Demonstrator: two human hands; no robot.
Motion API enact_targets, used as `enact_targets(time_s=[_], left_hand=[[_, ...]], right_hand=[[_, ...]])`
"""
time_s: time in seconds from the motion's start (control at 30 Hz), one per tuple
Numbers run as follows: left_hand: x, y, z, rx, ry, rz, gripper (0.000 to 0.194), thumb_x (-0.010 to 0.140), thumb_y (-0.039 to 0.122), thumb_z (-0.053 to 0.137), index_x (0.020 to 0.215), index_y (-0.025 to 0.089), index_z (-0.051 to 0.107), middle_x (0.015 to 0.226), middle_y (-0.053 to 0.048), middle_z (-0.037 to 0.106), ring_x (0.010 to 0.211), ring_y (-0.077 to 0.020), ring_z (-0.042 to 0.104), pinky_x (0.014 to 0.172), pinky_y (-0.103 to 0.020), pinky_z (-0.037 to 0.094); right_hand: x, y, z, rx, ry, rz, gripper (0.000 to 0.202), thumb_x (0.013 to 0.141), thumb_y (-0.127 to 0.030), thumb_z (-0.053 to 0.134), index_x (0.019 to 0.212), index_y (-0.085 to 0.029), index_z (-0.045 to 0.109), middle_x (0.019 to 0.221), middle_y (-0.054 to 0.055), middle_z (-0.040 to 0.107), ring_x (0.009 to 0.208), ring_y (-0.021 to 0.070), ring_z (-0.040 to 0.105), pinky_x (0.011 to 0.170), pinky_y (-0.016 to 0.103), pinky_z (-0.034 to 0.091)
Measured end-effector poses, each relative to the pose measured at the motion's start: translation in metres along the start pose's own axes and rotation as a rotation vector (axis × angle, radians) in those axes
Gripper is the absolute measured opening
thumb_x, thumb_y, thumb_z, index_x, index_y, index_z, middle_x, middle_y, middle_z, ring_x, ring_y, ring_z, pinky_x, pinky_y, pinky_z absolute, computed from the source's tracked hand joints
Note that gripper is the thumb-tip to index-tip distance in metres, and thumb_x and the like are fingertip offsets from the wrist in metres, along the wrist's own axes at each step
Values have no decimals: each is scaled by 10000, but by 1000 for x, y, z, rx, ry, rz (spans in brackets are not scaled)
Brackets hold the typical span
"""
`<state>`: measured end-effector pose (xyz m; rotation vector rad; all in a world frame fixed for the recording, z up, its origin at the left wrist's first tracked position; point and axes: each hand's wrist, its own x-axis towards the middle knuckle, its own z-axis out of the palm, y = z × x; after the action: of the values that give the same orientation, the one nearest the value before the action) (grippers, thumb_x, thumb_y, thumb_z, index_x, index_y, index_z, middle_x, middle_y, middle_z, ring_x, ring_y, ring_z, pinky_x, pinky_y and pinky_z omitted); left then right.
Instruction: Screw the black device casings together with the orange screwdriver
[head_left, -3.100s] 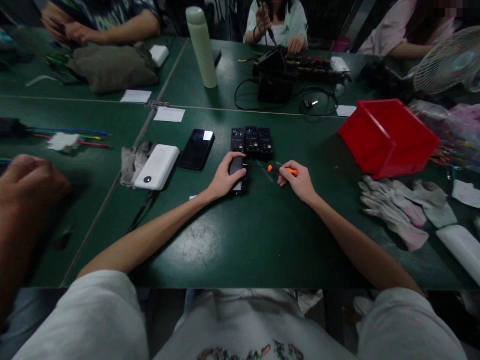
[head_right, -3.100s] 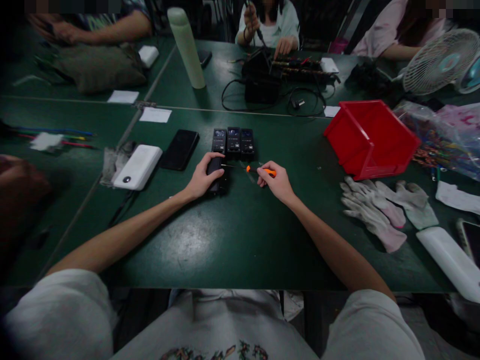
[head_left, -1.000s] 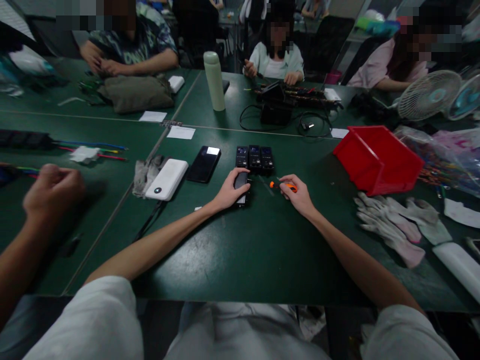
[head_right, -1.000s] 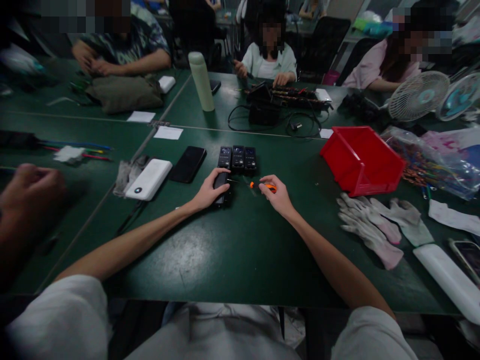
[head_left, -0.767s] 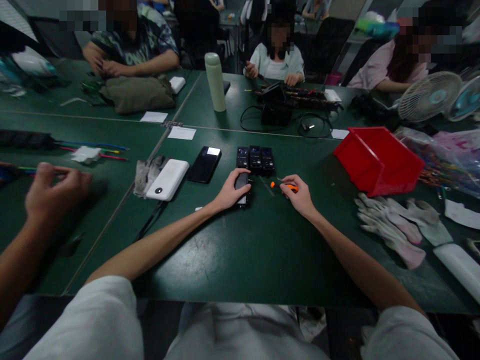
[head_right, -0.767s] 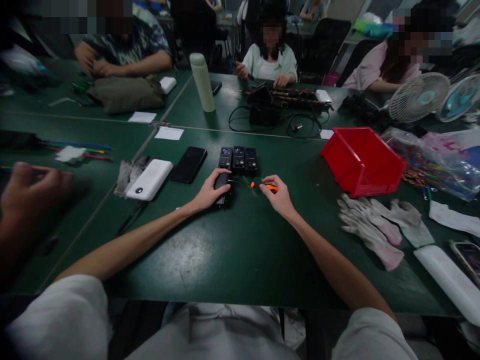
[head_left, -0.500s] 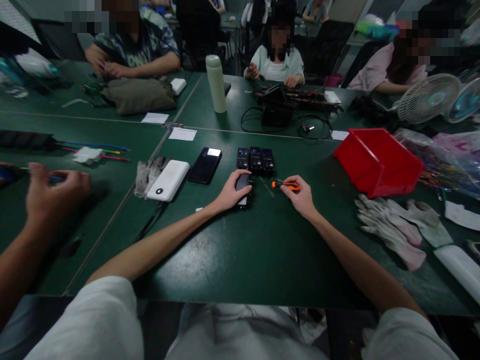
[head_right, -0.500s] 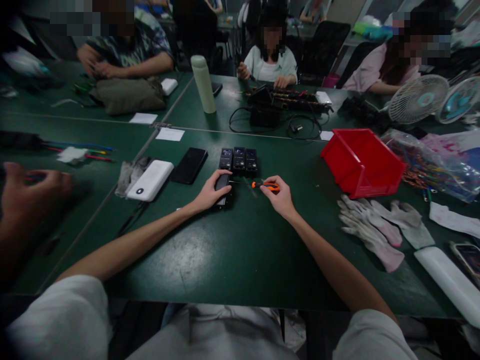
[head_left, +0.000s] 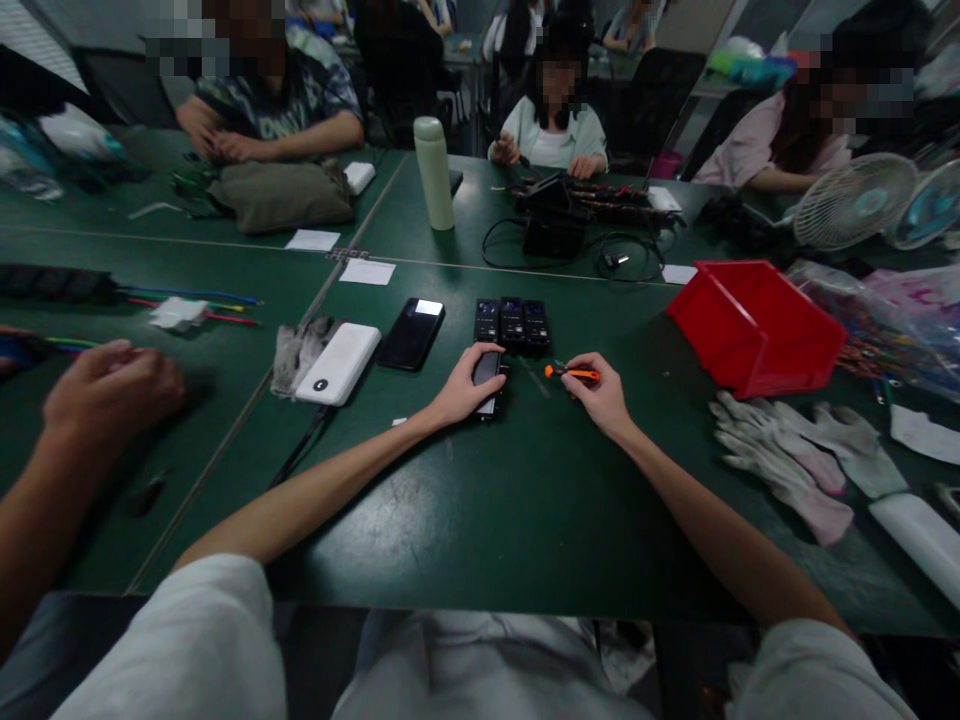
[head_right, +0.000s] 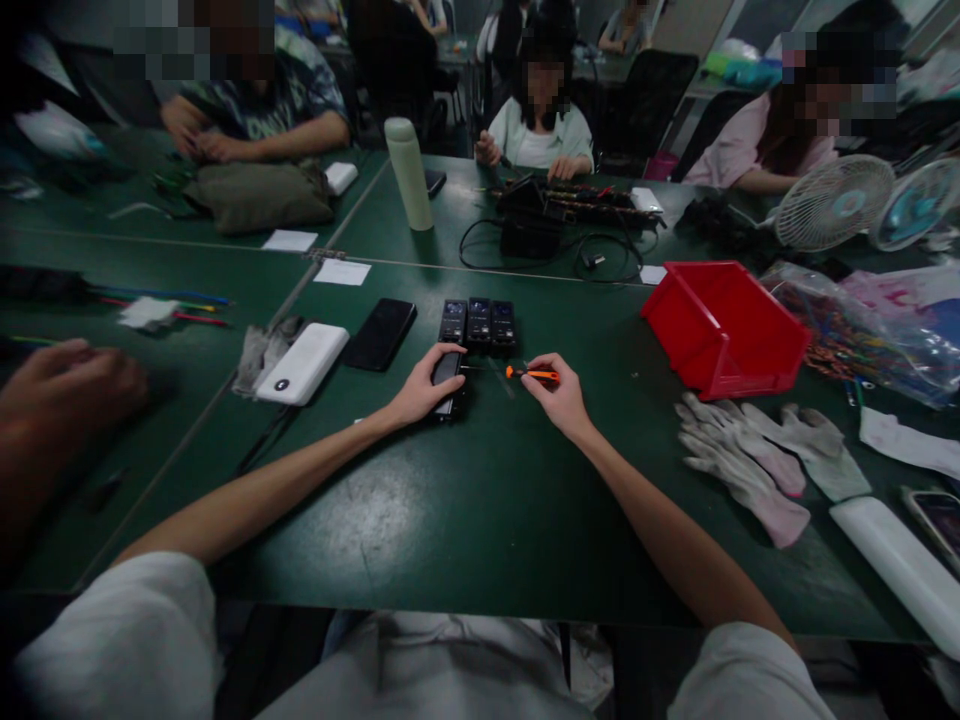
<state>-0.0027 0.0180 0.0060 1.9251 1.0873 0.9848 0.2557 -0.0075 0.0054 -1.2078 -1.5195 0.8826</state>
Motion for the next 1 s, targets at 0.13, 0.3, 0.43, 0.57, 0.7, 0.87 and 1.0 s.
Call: enact_targets(time_s=[0.13, 0.3, 0.43, 0.57, 0.7, 0.87, 1.0], left_hand=[[0, 0, 0, 2, -1, -3, 416, 838, 353, 566, 1227, 227, 493, 1216, -63, 527, 1128, -241, 510, 1007, -413, 401], [0, 0, 0, 11, -4, -2, 415, 835, 354, 566, 1225, 231, 497, 1200, -60, 530, 1114, -237, 515, 1010, -413, 400], [0, 1, 0, 6, -5, 2, 412, 834, 351, 565, 1223, 230, 502, 1192, -59, 534, 1117, -236, 516, 1021, -413, 393], [0, 2, -1, -6, -7, 3, 415, 835, 355, 569, 1223, 224, 502, 1184, -60, 534, 1108, -230, 522, 1020, -404, 395], [1, 1, 0, -12, -1, 16, 417, 834, 354, 574, 1222, 218, 503, 1204, -63, 529, 1140, -232, 510, 1045, -405, 374], [1, 0, 0, 8, -5, 6, 417, 836, 366, 565, 1225, 229, 499, 1229, -61, 530, 1161, -239, 503, 1051, -415, 372], [1, 0, 0, 2, 0, 10, 417, 837, 366, 568, 1225, 231, 500, 1228, -62, 532, 1154, -239, 509, 1042, -413, 381]], right_hand=[[0, 3, 2, 56, -29, 83, 267, 863, -453, 588, 964, -206, 573, 699, -16, 565, 526, 107, 501, 485, 248, 400], [1, 4, 2, 61, 22, 46, 281, 829, -433, 640, 987, -215, 561, 753, -9, 579, 561, 111, 528, 517, 261, 434], [0, 5, 1, 59, 51, 7, 281, 808, -394, 670, 995, -216, 559, 891, 15, 579, 630, 117, 551, 547, 266, 465], [0, 6, -1, 35, 60, -11, 267, 805, -370, 672, 995, -219, 562, 957, 35, 578, 725, 148, 570, 588, 281, 487], [1, 5, -2, -11, 68, -44, 245, 795, -343, 681, 978, -219, 574, 986, 50, 588, 875, 197, 589, 738, 345, 517], [0, -2, -2, -24, 43, -78, 221, 784, -317, 686, 949, -219, 577, 965, 40, 598, 911, 206, 596, 852, 392, 501], [0, -3, -3, -15, 14, -79, 196, 788, -316, 682, 931, -222, 586, 981, 41, 604, 926, 209, 601, 847, 389, 508]])
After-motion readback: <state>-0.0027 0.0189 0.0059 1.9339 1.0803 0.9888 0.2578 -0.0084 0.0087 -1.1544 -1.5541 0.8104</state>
